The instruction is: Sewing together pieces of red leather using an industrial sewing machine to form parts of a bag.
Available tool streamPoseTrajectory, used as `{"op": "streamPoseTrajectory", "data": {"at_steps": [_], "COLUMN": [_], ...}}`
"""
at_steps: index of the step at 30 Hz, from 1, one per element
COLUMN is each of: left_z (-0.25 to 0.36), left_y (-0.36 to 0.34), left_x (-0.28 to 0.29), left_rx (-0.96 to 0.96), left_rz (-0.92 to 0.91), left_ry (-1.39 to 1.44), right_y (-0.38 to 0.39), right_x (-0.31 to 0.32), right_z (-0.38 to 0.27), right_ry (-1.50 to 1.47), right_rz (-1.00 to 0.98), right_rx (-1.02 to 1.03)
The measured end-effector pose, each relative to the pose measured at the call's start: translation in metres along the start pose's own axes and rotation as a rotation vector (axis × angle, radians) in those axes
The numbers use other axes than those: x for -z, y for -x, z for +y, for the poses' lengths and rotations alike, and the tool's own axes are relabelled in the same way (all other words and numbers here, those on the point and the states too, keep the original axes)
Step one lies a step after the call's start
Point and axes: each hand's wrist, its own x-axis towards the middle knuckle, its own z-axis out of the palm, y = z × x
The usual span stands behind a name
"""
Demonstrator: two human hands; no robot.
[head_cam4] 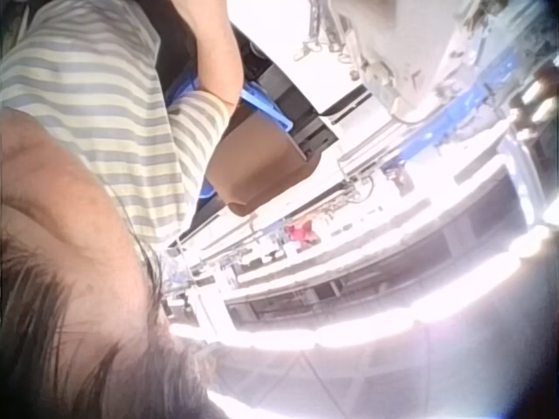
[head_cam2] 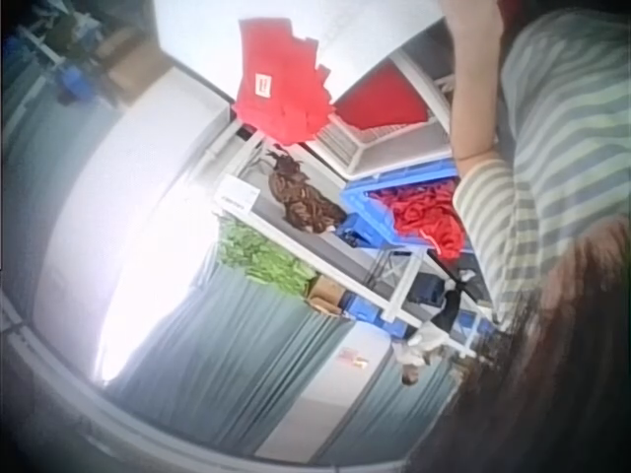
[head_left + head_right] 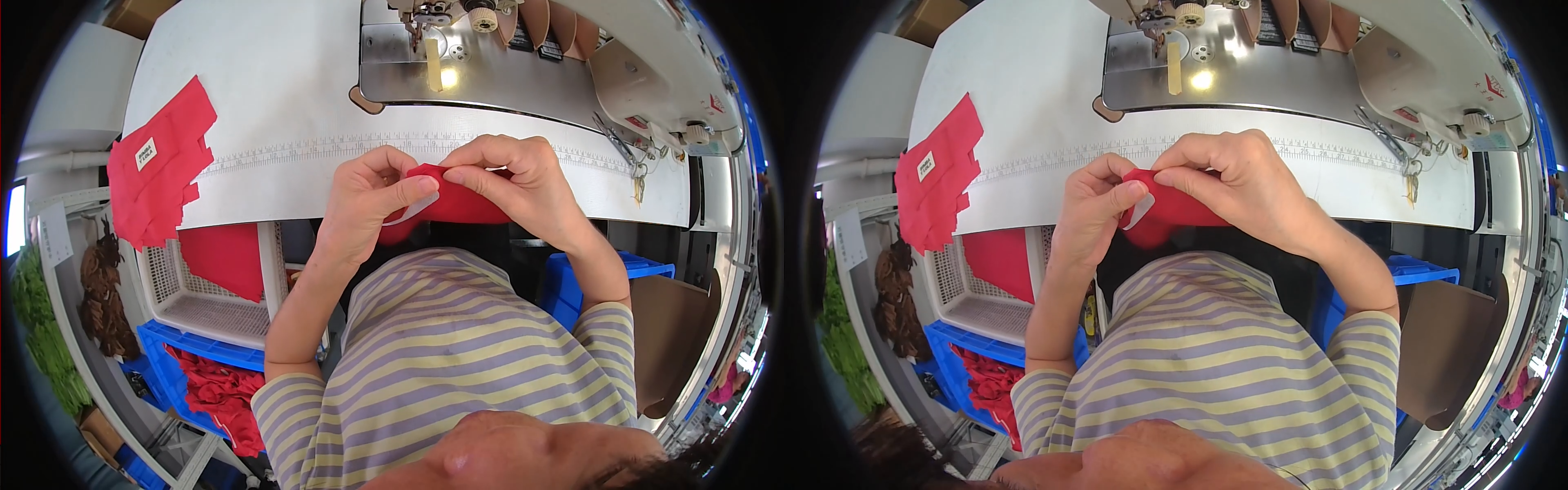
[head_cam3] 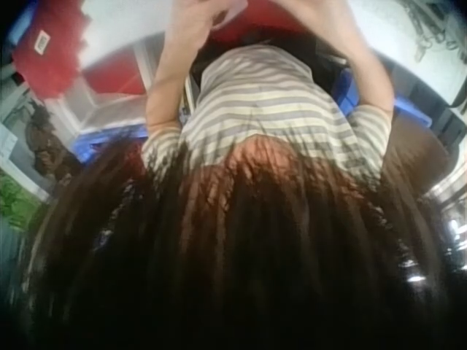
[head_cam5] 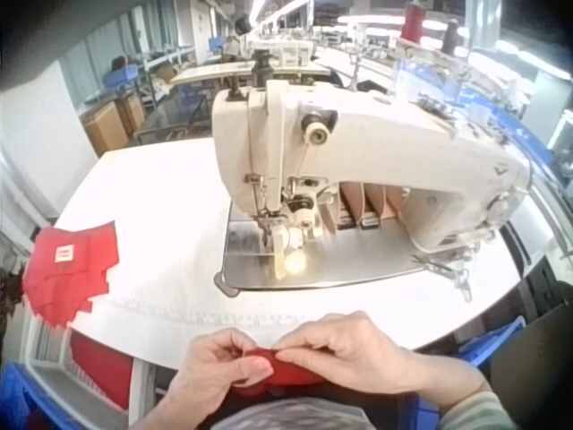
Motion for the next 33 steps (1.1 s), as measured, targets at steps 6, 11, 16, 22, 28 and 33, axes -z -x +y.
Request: {"op": "streamPoseTrajectory", "data": {"at_steps": [6,11,16,22,28,33], "left_z": [-0.007,-0.013,-0.011,-0.011,-0.012,-0.014], "left_y": [0.003,0.003,0.003,0.005,0.004,0.003], "left_x": [-0.010,-0.010,-0.005,-0.006,-0.005,-0.005], "left_rx": [-0.126,-0.208,-0.218,-0.208,-0.215,-0.225], "left_rz": [0.072,0.115,0.107,0.144,0.139,0.141], "left_ry": [0.025,0.092,0.063,0.060,0.070,0.089], "right_y": [0.000,-0.001,-0.005,-0.007,-0.007,-0.008], "right_x": [0.001,0.000,0.001,0.002,0.002,0.002], "right_z": [0.001,0.001,0.000,0.002,0.002,0.005], "right_ry": [0.022,0.042,0.055,0.000,-0.024,-0.023], "right_rz": [-0.004,0.004,-0.016,-0.009,-0.018,-0.013], "right_rx": [0.004,0.001,-0.026,-0.047,-0.086,-0.091]}}
